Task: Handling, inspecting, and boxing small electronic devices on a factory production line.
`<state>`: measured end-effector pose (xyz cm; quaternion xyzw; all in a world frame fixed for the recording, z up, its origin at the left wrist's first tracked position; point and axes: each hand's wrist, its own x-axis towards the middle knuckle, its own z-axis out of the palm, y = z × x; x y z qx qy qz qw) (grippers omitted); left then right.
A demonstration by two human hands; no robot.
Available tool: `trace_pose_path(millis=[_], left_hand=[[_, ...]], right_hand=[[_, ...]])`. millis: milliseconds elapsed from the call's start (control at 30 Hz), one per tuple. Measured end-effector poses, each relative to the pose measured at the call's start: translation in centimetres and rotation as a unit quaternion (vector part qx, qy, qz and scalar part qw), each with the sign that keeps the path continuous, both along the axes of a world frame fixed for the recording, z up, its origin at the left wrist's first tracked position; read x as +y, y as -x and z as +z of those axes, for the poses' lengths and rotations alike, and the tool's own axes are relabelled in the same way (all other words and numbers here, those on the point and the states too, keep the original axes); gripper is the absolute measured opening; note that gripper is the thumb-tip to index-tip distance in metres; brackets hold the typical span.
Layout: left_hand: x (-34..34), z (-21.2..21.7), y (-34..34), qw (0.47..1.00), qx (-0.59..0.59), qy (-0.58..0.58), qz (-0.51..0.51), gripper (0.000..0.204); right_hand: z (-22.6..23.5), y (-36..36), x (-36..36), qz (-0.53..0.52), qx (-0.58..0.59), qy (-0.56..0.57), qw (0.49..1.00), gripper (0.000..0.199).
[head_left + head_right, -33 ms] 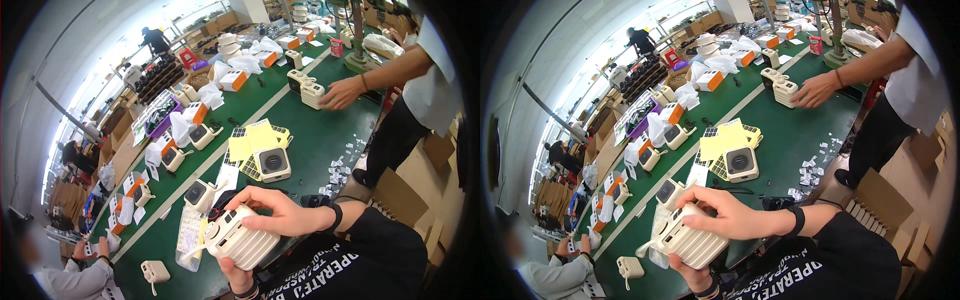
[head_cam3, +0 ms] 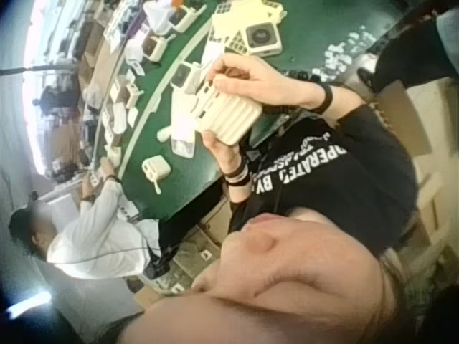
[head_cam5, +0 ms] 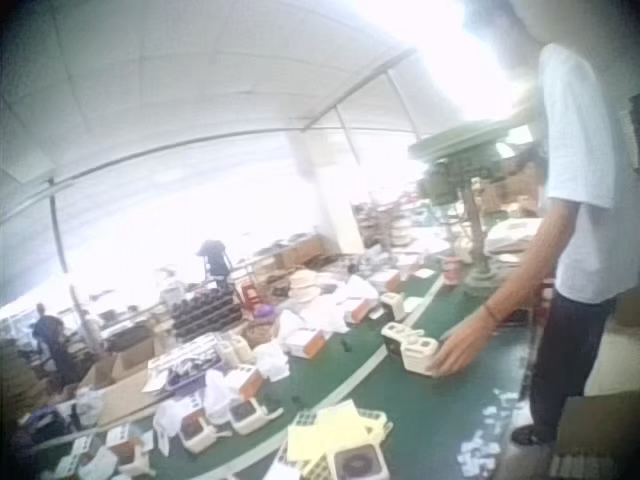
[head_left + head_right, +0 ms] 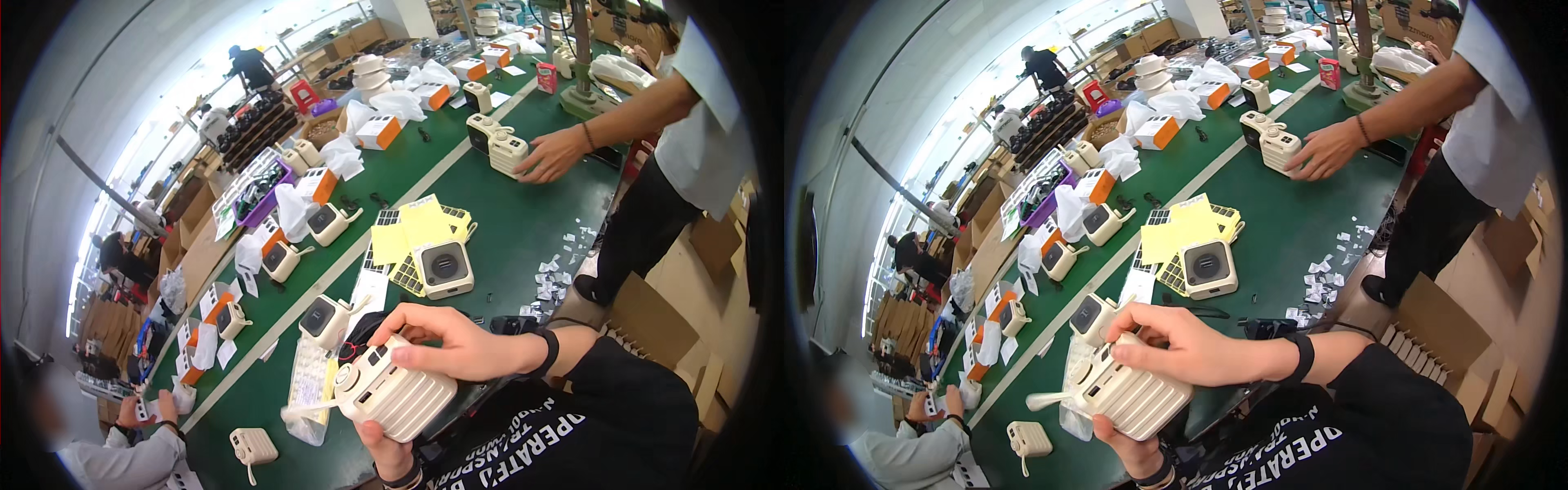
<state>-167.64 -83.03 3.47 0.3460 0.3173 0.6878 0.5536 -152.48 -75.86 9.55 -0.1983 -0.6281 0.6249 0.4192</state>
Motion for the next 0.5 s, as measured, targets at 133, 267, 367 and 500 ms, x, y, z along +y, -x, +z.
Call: trace_pose_path(millis=[133,267,367,500], left_hand=[[0.8,-0.2,0.6,0.999,-0.015,0.023,-0.027,0.095],[2.0,0.0,1.5,0.988,0.138,-0.002,-0.074,0.089],[1.8,1.4,3.5,0.980,0.182,0.034,-0.071,0.081],[0.4,3.5,4.6,0.989,0.148,0.009,-0.021,0.065]], right_hand=[[1.1,-1.8,1.6,0.042,-0.165,-0.087,0.982,0.044],[2.1,-2.2,3.9,0.052,-0.297,-0.143,0.943,0.060],[2.5,-1.4,8.4,-0.132,-0.252,-0.091,0.954,0.058],[0.0,-1.9,22.6,-0.427,-0.396,-0.251,0.773,0.056]])
